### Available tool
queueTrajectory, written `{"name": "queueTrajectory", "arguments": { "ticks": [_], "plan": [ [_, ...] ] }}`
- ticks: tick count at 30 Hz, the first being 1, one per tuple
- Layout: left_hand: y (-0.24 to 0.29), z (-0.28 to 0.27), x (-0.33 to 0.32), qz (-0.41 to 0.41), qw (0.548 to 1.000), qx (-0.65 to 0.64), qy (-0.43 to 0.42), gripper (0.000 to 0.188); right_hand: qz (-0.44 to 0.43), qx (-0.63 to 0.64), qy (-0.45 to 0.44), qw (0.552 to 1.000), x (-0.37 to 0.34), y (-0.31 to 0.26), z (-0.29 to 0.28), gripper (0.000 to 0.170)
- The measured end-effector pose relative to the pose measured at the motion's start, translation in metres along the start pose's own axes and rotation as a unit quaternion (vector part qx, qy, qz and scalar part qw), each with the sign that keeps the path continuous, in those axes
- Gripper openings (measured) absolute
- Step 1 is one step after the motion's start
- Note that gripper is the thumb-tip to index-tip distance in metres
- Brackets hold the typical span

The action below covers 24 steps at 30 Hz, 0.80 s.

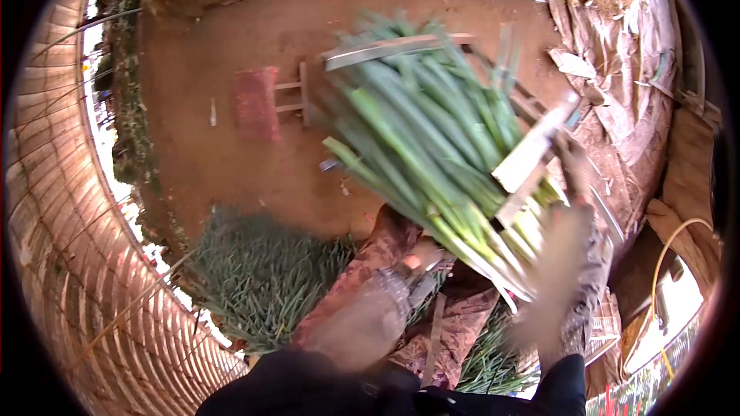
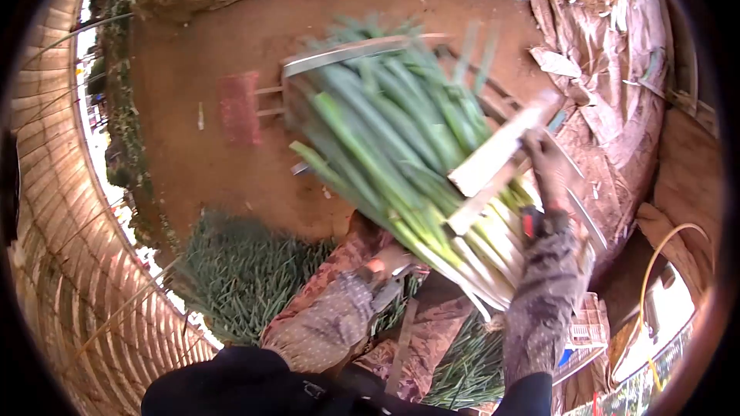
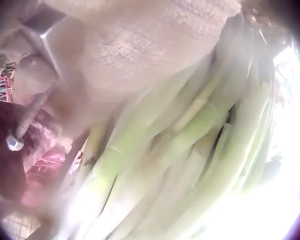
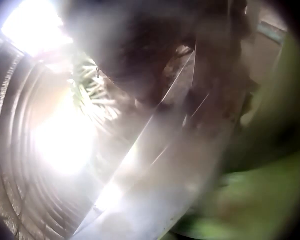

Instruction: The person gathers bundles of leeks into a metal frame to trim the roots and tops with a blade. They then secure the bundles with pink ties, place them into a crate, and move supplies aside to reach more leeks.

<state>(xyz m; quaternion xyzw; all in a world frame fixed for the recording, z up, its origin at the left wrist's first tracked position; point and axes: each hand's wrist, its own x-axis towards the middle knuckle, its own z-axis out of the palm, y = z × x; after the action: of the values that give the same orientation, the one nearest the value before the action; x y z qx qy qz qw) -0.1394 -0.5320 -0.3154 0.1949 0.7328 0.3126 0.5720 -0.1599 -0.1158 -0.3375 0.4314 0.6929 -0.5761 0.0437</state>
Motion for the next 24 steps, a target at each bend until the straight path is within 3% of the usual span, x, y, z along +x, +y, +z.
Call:
{"name": "queueTrajectory", "arguments": {
  "ticks": [2, 4, 6, 8, 11, 13, 15, 16, 17, 18, 20, 22, 23, 24],
  "plan": [
    [-0.015, -0.015, -0.019, -0.001, 1.000, -0.013, 0.027, 0.043, 0.055, -0.163, -0.067, 0.983, 0.020, -0.036, 0.033, 0.059],
    [-0.031, -0.035, -0.034, 0.004, 0.998, -0.022, 0.059, 0.042, -0.018, -0.092, -0.082, 0.992, 0.037, -0.042, 0.058, 0.068],
    [-0.044, -0.060, -0.041, 0.013, 0.995, -0.024, 0.097, 0.042, -0.012, -0.246, -0.101, 0.964, 0.063, -0.076, 0.116, 0.078],
    [-0.062, -0.079, -0.041, 0.021, 0.992, -0.023, 0.126, 0.042, -0.017, -0.271, -0.143, 0.952, 0.073, -0.136, 0.141, 0.080],
    [-0.056, -0.125, -0.012, 0.031, 0.987, -0.025, 0.153, 0.017, -0.047, -0.261, -0.156, 0.951, 0.115, -0.166, 0.186, 0.071],
    [-0.060, -0.152, 0.007, -0.039, 0.980, -0.131, 0.145, 0.012, -0.067, -0.267, -0.177, 0.945, 0.142, -0.175, 0.208, 0.075],
    [-0.054, -0.172, 0.034, -0.208, 0.886, -0.398, 0.118, 0.018, -0.109, -0.267, -0.193, 0.938, 0.178, -0.179, 0.229, 0.084],
    [-0.045, -0.184, 0.048, -0.264, 0.828, -0.480, 0.122, 0.020, -0.094, -0.272, -0.218, 0.933, 0.197, -0.177, 0.240, 0.090],
    [-0.034, -0.202, 0.059, -0.309, 0.808, -0.494, 0.086, 0.020, -0.068, -0.295, -0.232, 0.924, 0.213, -0.175, 0.247, 0.088],
    [-0.044, -0.189, 0.077, -0.307, 0.784, -0.528, 0.109, 0.019, -0.041, -0.318, -0.246, 0.915, 0.231, -0.172, 0.254, 0.087],
    [-0.029, -0.185, 0.092, -0.246, 0.856, -0.438, 0.122, 0.017, -0.038, -0.250, -0.285, 0.924, 0.281, -0.122, 0.264, 0.088],
    [-0.028, -0.171, 0.105, -0.217, 0.875, -0.419, 0.107, 0.014, -0.062, -0.232, -0.286, 0.928, 0.304, -0.095, 0.254, 0.083],
    [-0.016, -0.174, 0.104, -0.187, 0.882, -0.425, 0.083, 0.015, -0.027, -0.213, -0.299, 0.930, 0.294, -0.096, 0.245, 0.080],
    [-0.017, -0.180, 0.109, -0.254, 0.771, -0.574, 0.109, 0.017, -0.010, -0.179, -0.310, 0.934, 0.295, -0.113, 0.244, 0.078]
  ]
}}
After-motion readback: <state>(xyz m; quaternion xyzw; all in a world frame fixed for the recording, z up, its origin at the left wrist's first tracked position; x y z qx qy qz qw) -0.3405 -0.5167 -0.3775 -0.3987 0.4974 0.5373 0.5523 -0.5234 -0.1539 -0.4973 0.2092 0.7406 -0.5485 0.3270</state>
